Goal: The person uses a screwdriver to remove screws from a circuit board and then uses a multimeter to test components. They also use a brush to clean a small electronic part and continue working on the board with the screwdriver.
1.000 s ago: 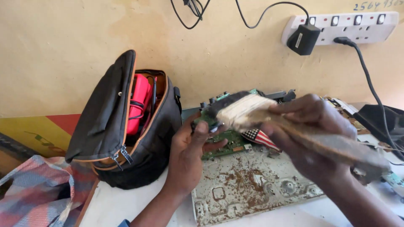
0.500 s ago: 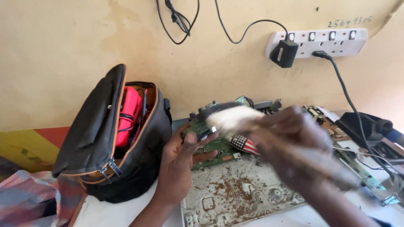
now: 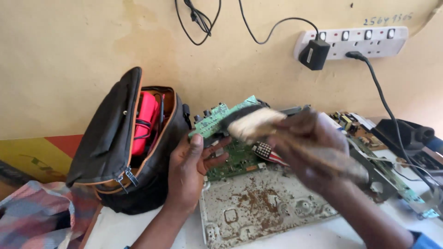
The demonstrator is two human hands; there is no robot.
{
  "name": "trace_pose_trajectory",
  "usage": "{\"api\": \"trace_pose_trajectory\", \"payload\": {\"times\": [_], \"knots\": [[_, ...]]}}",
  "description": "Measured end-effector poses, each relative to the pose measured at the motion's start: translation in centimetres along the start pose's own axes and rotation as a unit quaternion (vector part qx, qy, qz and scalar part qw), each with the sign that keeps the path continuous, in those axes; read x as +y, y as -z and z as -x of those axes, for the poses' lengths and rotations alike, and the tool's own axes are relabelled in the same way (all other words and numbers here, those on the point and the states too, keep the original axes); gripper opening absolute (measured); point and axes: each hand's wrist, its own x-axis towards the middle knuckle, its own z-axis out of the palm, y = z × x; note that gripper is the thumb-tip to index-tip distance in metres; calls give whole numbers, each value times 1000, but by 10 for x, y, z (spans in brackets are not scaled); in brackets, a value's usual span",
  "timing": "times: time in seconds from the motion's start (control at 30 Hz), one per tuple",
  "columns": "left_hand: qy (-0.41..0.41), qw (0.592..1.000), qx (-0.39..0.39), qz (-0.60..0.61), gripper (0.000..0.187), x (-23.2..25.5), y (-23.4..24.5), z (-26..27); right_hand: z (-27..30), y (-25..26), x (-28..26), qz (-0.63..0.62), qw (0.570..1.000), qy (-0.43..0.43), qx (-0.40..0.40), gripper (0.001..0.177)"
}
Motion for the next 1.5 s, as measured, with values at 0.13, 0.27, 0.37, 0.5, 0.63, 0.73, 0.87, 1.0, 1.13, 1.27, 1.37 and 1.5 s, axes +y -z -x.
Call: {"api": "trace_pose_trajectory", "payload": {"times": [0.13, 0.27, 0.37, 0.5, 0.63, 0.73, 0.87, 1.0, 1.13, 1.27, 1.37, 1.5], "knots": [[-13, 999, 19, 33, 31, 0, 1, -3, -6, 19, 19, 19, 996, -80, 46, 22], [8, 997, 46, 57, 46, 12, -7, 1, 2, -4, -17, 17, 998, 6, 67, 30], [45, 996, 65, -47, 48, 12, -14, 4, 8, -22, -39, 52, 998, -15, -10, 21], [6, 999, 34, -10, 37, 3, -6, 0, 5, -17, -20, -14, 999, 38, 17, 29], [-19, 998, 27, 44, 57, 13, -8, -2, -6, 8, 32, -32, 998, 32, 40, 25], [-28, 996, 18, 78, 40, 11, -18, 1, -1, 5, -6, 74, 993, 16, 89, 24], [-49, 992, 7, 114, 25, 10, -3, -5, 7, -5, -5, -72, 992, 3, 105, 33], [-81, 993, -40, 76, 33, 23, -7, -2, -3, 13, 41, 17, 996, 13, 90, 25], [-133, 989, -48, -45, 56, 52, -24, 7, -9, 36, 41, 47, 985, -80, 148, 25], [-252, 945, -68, -196, 38, 56, -29, 22, -12, 32, 29, 20, 989, -47, 137, 32], [-317, 898, -118, -282, 33, 52, -24, 22, -16, 27, 23, -29, 981, -122, 151, 22], [-377, 824, -189, -377, 56, 52, -18, 21, -16, 28, 22, -64, 972, -144, 172, 25]]}}
